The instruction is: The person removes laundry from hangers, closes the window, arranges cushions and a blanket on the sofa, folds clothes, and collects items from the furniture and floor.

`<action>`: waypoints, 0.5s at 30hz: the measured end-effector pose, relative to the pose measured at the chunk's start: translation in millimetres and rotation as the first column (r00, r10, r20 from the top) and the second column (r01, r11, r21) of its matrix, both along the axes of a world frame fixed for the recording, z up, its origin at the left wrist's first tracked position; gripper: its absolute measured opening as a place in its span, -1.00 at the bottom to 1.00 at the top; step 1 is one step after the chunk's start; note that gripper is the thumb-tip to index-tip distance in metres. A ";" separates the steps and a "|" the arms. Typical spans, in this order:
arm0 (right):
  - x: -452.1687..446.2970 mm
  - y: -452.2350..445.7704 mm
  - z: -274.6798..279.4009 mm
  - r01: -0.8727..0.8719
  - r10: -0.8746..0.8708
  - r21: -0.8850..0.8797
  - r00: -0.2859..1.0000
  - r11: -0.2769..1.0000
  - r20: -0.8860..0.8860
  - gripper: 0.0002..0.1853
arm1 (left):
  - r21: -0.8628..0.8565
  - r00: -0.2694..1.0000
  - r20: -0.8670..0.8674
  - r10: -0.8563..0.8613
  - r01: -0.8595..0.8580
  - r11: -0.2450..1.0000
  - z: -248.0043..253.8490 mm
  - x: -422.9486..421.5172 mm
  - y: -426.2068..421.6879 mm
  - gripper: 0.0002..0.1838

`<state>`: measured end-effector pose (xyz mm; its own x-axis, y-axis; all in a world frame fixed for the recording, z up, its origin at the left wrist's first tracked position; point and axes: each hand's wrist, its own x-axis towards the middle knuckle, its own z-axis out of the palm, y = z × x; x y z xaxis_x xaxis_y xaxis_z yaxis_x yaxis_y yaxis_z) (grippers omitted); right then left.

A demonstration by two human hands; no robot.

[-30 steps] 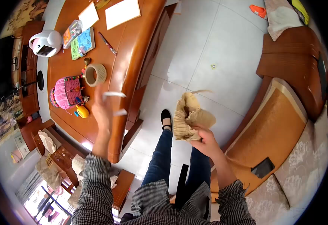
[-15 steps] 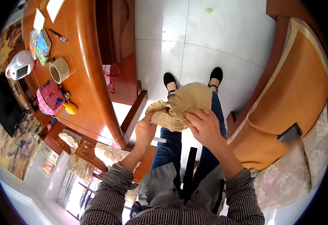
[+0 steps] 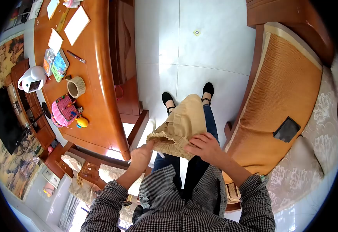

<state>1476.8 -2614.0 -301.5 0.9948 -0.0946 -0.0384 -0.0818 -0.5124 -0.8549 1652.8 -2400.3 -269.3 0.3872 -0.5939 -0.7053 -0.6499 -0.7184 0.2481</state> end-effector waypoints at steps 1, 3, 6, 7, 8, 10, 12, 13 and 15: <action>-2.2 -1.0 4.1 0.042 -0.042 0.002 0.996 0.999 -0.079 -0.70 | -0.042 1.000 -0.004 0.025 -0.025 0.999 9.7 7.2 -6.6 -0.70; -3.0 -1.9 11.6 0.126 -0.124 -0.006 0.966 0.992 -0.225 -0.73 | -0.091 0.989 -0.049 0.139 -0.143 0.986 15.0 10.0 -2.3 -0.77; -0.4 19.8 17.9 0.395 -0.226 0.257 0.834 0.882 -0.504 -0.71 | 0.147 0.635 -0.289 0.717 -0.710 0.688 35.1 2.9 -21.7 -0.80; 2.3 30.9 21.1 0.500 -0.228 0.332 0.764 0.800 -0.603 -0.69 | 0.223 0.419 -0.379 0.825 -0.824 0.520 34.2 -2.4 -19.5 -0.75; 14.5 40.5 31.9 0.577 -0.214 0.488 0.760 0.655 -0.613 -0.61 | 0.329 0.196 -0.395 0.897 -0.882 0.338 40.2 -4.9 -28.8 -0.74; 35.5 63.9 43.0 0.526 -0.283 0.513 0.831 0.679 -0.479 -0.48 | 0.512 -0.130 -0.434 0.891 -0.850 0.125 56.8 -4.7 -44.5 -0.71; 57.6 71.1 54.4 0.474 -0.357 0.429 0.875 0.769 -0.327 -0.41 | 0.614 -0.234 -0.473 0.849 -0.779 0.128 79.4 2.2 -60.0 -0.72; 64.9 72.7 55.0 0.462 -0.350 0.379 0.877 0.802 -0.329 -0.40 | 0.591 -0.154 -0.506 0.849 -0.778 0.212 92.0 7.5 -61.5 -0.75; 76.2 73.5 41.9 0.407 -0.340 0.257 0.901 0.876 -0.268 -0.40 | 0.523 0.017 -0.568 0.823 -0.764 0.377 108.4 20.6 -60.3 -0.79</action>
<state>1553.0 -2540.6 -259.6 0.8525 -0.4081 -0.3267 -0.4085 -0.1299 -0.9035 1673.4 -2460.6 -160.9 0.0053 -0.2057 -0.9786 0.6979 -0.7002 0.1509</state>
